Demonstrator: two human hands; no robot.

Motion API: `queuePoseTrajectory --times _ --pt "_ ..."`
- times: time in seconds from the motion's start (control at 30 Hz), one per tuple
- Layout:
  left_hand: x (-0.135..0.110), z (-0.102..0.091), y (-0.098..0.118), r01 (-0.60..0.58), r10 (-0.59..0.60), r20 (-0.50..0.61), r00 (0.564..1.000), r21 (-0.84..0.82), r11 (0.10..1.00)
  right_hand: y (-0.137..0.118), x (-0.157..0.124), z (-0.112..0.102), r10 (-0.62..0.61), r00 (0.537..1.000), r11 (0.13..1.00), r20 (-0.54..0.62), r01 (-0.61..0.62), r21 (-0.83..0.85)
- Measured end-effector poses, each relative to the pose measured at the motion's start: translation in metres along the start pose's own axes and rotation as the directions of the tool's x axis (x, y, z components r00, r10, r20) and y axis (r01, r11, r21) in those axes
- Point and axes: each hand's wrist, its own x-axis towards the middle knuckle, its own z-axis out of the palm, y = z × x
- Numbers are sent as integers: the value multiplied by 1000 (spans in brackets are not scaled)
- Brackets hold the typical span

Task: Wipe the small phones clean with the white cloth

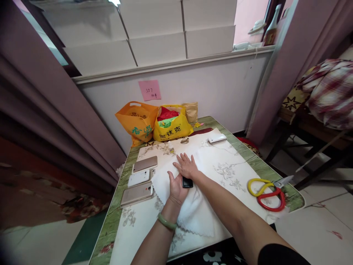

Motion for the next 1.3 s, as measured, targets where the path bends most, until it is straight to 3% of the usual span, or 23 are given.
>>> queuePoseTrajectory --times 0.17,0.27,0.33,0.4,0.47,0.5,0.57,0.73,0.93,1.1,1.17,1.23,1.3 --pt "-1 -3 0 34 -34 -12 999 13 999 9 5 3 89 993 996 -73 -86 38" --pt "-1 -7 0 14 -13 -50 999 14 1000 14 0 8 120 963 987 -242 -89 137" --pt "0 -9 0 -23 25 -87 996 25 999 18 -6 9 166 900 961 -403 -57 269" --pt "0 -10 0 -53 59 -111 992 52 997 24 -17 7 234 808 915 -541 6 404" --pt "1 -9 0 -62 71 -113 991 80 995 29 -30 3 277 737 877 -616 67 475" --pt "1 -8 0 -63 73 -110 991 87 994 30 -37 1 273 726 874 -632 88 478" --pt "1 -6 0 -58 68 -112 991 89 994 30 -52 -2 212 754 899 -622 99 426" --pt "-1 -2 1 -22 35 -149 988 88 996 25 -79 1 50 879 990 -474 19 140" --pt "-2 2 0 -27 33 -148 988 44 999 22 -89 -6 51 884 998 -465 -23 64" --pt "-3 -2 0 -22 33 -125 992 81 996 1 -98 -34 108 875 982 -472 -20 188" --pt "-4 -7 1 4 7 -109 994 97 995 -7 -101 -39 101 923 940 -371 34 341" --pt "-4 -12 1 49 -38 -105 994 104 993 -10 -101 -38 89 975 833 -206 41 551" --pt "-4 -16 1 64 -55 -94 994 98 993 -7 -97 -35 126 984 738 -122 -11 675"
